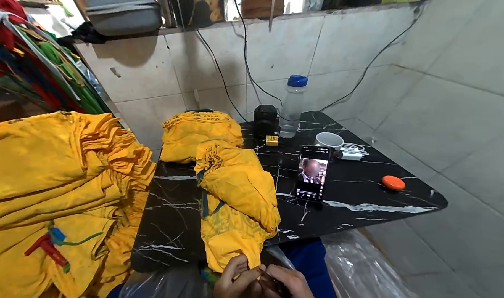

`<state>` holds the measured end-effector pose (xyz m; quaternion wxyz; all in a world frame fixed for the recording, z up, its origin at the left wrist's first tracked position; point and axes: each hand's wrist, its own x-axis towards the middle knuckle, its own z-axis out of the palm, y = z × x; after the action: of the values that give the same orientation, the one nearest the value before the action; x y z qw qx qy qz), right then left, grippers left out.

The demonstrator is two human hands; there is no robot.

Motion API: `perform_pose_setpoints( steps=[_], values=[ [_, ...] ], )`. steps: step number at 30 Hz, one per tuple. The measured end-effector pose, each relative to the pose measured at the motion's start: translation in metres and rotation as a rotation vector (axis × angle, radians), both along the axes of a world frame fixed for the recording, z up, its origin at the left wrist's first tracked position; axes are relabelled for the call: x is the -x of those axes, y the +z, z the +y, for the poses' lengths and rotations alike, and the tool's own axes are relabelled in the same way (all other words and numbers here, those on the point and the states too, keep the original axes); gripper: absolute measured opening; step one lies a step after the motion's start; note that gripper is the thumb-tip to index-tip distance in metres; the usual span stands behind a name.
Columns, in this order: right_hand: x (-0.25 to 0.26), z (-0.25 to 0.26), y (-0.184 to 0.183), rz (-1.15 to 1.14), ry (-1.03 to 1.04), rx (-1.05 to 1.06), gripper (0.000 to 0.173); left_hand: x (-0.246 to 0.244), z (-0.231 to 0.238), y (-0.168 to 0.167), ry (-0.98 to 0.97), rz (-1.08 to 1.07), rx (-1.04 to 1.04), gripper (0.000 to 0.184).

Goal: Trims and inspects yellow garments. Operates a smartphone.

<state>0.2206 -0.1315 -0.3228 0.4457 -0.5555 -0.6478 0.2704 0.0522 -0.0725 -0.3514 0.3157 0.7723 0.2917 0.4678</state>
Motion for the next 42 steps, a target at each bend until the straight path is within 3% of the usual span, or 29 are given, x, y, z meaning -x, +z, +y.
perform_pose_setpoints(
  steps=[5, 10, 17, 26, 28, 32, 40, 42],
  values=[
    [-0.002, 0.001, -0.002, 0.023, 0.016, -0.015, 0.015, 0.001, 0.000, -0.001, -0.007, -0.052, 0.000, 0.012],
    [-0.006, 0.001, 0.001, -0.079, -0.058, 0.006, 0.036, 0.002, 0.005, -0.001, 0.080, -0.149, 0.121, 0.012],
    [-0.010, 0.003, 0.000, -0.234, -0.076, -0.058, 0.036, 0.007, 0.005, 0.004, -0.033, -0.312, 0.347, 0.006],
    [0.004, 0.006, -0.007, -0.274, -0.146, -0.111, 0.026, 0.009, 0.003, -0.005, -0.140, -0.311, 0.345, 0.005],
    [0.004, 0.008, -0.006, -0.176, -0.229, -0.092, 0.028, 0.010, 0.004, -0.003, -0.146, -0.300, 0.327, 0.005],
    [0.001, 0.016, -0.001, 0.271, -0.214, 0.013, 0.024, 0.013, 0.005, 0.006, -0.139, -0.164, 0.206, 0.006],
    [-0.003, 0.024, -0.010, 0.597, -0.073, 0.098, 0.008, 0.018, 0.012, 0.014, -0.209, -0.108, 0.145, 0.007],
    [-0.006, 0.023, -0.012, 0.717, -0.047, 0.180, 0.008, 0.027, 0.013, 0.018, -0.294, 0.026, 0.148, 0.006]
  ],
)
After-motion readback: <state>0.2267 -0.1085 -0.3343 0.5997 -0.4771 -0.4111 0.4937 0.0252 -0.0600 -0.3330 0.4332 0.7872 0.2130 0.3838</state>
